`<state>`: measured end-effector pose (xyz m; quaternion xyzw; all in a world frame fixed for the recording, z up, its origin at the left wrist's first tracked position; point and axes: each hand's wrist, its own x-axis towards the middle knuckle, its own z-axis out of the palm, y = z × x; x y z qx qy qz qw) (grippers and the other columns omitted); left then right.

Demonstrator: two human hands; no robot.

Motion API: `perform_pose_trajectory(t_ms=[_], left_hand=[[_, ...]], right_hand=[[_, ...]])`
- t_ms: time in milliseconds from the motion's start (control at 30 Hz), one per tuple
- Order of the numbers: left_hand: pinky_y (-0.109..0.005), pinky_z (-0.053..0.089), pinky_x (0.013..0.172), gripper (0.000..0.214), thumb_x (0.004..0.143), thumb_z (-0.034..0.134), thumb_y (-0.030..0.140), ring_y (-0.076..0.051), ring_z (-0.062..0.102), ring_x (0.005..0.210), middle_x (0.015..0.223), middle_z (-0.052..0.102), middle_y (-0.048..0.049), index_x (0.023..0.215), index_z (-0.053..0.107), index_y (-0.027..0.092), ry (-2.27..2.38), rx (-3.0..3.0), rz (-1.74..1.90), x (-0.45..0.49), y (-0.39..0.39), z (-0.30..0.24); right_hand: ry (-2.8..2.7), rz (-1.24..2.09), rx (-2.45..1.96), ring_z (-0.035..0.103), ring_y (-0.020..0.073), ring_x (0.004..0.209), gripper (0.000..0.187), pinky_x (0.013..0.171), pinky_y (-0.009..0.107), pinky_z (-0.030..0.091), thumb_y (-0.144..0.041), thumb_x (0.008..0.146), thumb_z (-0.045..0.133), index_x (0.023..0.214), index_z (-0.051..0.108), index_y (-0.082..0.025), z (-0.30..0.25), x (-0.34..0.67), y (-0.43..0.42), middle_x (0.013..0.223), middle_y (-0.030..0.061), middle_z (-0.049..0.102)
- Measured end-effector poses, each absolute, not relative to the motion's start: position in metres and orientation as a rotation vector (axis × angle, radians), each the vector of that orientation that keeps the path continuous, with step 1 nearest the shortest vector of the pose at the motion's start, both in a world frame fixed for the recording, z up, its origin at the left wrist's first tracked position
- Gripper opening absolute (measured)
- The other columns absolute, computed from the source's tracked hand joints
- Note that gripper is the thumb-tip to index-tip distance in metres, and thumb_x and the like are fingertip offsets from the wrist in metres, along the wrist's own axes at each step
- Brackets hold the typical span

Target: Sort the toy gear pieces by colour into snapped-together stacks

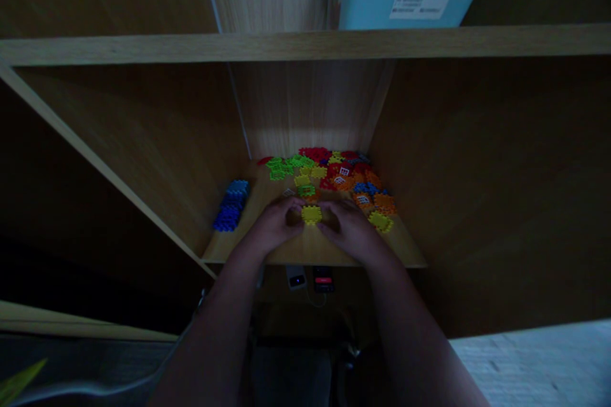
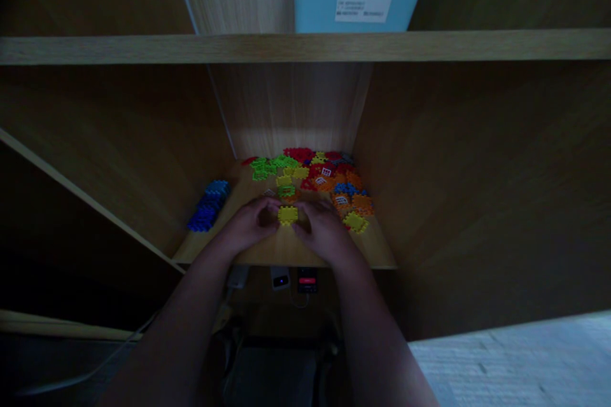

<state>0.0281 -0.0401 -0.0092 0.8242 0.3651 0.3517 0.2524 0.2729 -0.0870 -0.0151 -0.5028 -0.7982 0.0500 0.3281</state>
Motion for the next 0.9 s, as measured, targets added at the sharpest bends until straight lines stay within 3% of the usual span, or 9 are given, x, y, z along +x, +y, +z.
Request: perform_pose_trajectory(t_ms=[900], left_hand=[[-0.043, 0.058, 0.105, 0.041, 0.081, 0.076, 0.014, -0.026, 0.075, 0.113, 0.121, 0.079, -0.0056, 0.12, 0.072, 0.024, 0.948, 2.247, 0.937, 0.0275, -0.0407, -0.0055]], right_hand=[[-2.086, 0.175, -1.3, 0.07, 0.0312, 0.12, 0.038, 0.11, 0.052, 0.053, -0.031, 0.097, 0.075, 0.134, 0.067, -0.027, -0.0108, 0.2723, -0.089, 0.124, 0.0087, 0.077]])
